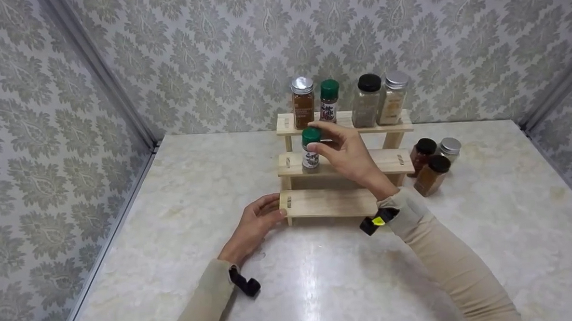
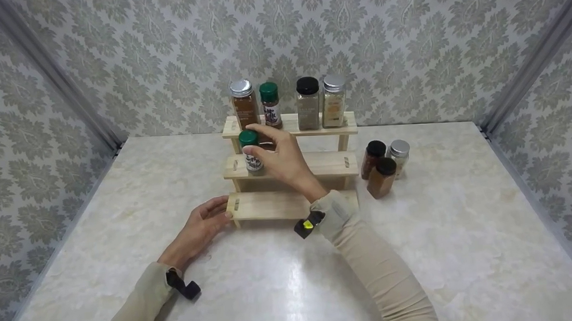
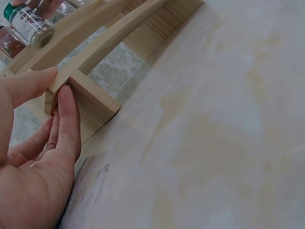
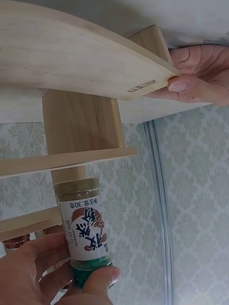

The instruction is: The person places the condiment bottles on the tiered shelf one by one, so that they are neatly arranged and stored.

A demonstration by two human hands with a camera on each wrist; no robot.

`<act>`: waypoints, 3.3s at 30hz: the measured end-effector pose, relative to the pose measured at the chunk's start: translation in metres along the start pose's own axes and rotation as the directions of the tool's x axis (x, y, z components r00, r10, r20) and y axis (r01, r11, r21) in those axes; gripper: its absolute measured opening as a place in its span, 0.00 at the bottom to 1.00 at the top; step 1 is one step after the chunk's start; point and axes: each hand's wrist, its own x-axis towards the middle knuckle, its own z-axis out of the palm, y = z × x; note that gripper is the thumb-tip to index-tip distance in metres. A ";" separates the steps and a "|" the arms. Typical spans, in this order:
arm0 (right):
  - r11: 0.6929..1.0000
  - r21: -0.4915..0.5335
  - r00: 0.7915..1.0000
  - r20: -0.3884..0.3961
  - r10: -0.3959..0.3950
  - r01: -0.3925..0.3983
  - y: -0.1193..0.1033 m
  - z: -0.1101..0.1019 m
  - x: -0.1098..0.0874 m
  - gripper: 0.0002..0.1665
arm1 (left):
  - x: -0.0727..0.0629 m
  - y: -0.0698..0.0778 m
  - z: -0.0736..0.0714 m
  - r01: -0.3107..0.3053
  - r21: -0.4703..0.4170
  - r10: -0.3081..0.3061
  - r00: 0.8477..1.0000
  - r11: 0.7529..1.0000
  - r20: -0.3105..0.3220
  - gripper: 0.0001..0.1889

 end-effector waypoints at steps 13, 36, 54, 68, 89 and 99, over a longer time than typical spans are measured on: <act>0.999 0.009 0.999 -0.024 0.034 -0.034 0.011 0.008 0.015 0.28 | 0.001 0.002 -0.002 -0.009 0.018 0.009 1.000 1.000 -0.010 0.33; 1.000 -0.022 0.998 -0.067 0.004 -0.006 0.013 0.005 0.007 0.34 | 0.001 0.001 0.000 0.013 0.003 -0.013 1.000 1.000 0.006 0.31; 0.938 -0.271 0.948 -0.172 -0.267 0.215 -0.004 -0.083 -0.038 0.17 | 0.001 0.000 0.001 -0.004 0.008 0.004 1.000 1.000 -0.002 0.31; 0.857 -0.490 0.946 -0.170 -0.274 0.160 0.025 -0.184 -0.085 0.21 | -0.001 -0.002 0.000 0.010 0.012 -0.010 1.000 1.000 -0.007 0.31; 0.801 -0.588 0.991 -0.122 0.048 -0.111 0.070 -0.233 -0.123 0.24 | 0.002 0.000 0.001 0.017 0.013 -0.017 1.000 1.000 -0.022 0.31; 0.830 -0.535 0.979 -0.193 0.060 -0.156 0.076 -0.229 -0.128 0.21 | 0.001 -0.001 0.001 0.014 -0.003 -0.014 1.000 1.000 -0.004 0.31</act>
